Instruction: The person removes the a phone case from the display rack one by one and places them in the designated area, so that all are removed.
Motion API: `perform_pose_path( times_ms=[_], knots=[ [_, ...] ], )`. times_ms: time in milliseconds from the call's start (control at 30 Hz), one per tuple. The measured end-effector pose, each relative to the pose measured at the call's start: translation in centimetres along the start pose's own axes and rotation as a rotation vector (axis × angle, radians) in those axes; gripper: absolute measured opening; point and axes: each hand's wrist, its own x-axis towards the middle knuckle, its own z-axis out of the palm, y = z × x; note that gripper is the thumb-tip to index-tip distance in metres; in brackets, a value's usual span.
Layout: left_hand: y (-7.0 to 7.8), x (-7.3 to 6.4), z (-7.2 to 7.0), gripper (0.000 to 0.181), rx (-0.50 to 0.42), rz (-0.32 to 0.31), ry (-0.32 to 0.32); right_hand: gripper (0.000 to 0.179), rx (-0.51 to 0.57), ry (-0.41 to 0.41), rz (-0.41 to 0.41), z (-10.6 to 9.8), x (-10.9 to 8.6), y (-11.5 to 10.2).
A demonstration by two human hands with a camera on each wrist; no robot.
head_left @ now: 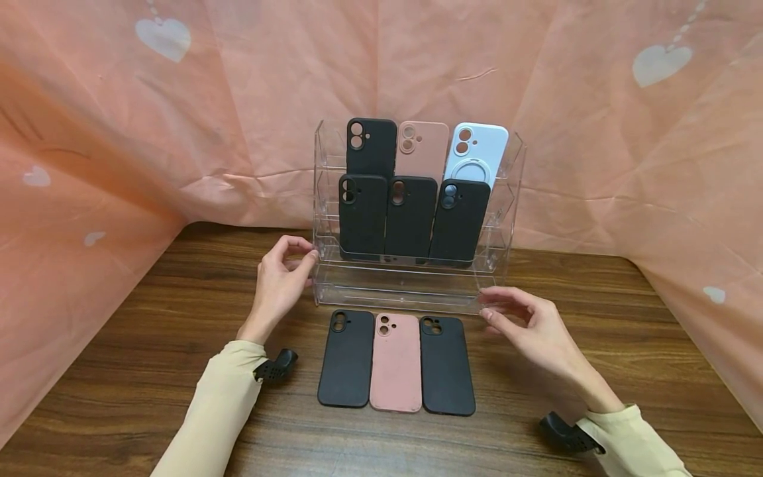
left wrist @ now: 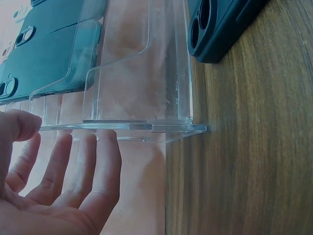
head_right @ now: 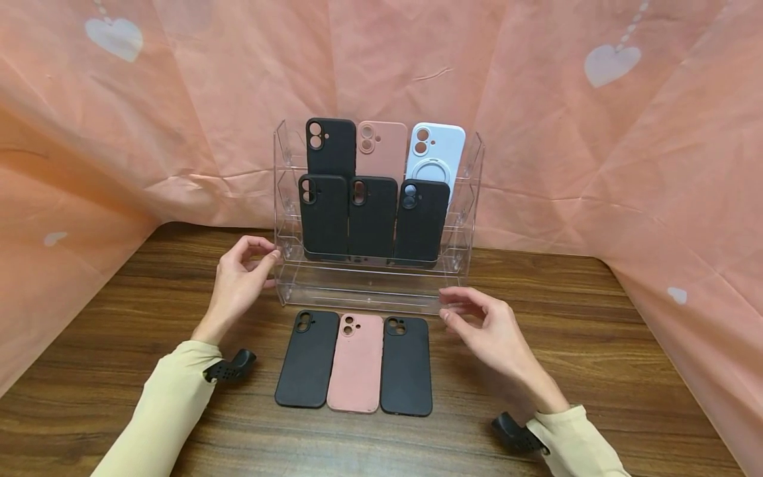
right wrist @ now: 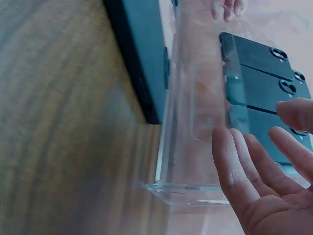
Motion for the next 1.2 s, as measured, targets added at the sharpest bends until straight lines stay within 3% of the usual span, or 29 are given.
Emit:
perform_pose_path(
  times_ms=[300, 600, 800, 1200],
  knots=[
    [-0.1, 0.0, 0.0, 0.019, 0.005, 0.000, -0.005, 0.035, 0.011, 0.129, -0.161, -1.5, 1.4, -1.0],
    [-0.2, 0.1, 0.0, 0.019, 0.011, 0.014, -0.002, 0.035, 0.164, 0.203, -0.252, -2.4, 3.2, -2.1],
    [-0.2, 0.2, -0.1, 0.019, 0.007, 0.019, -0.001, 0.035, 0.250, 0.248, -0.286, -2.8, 4.6, -2.8],
    [-0.3, 0.3, -0.1, 0.020, -0.003, 0.014, -0.006, 0.036, 0.324, 0.305, -0.312, -2.4, 7.1, -3.5]
  ],
)
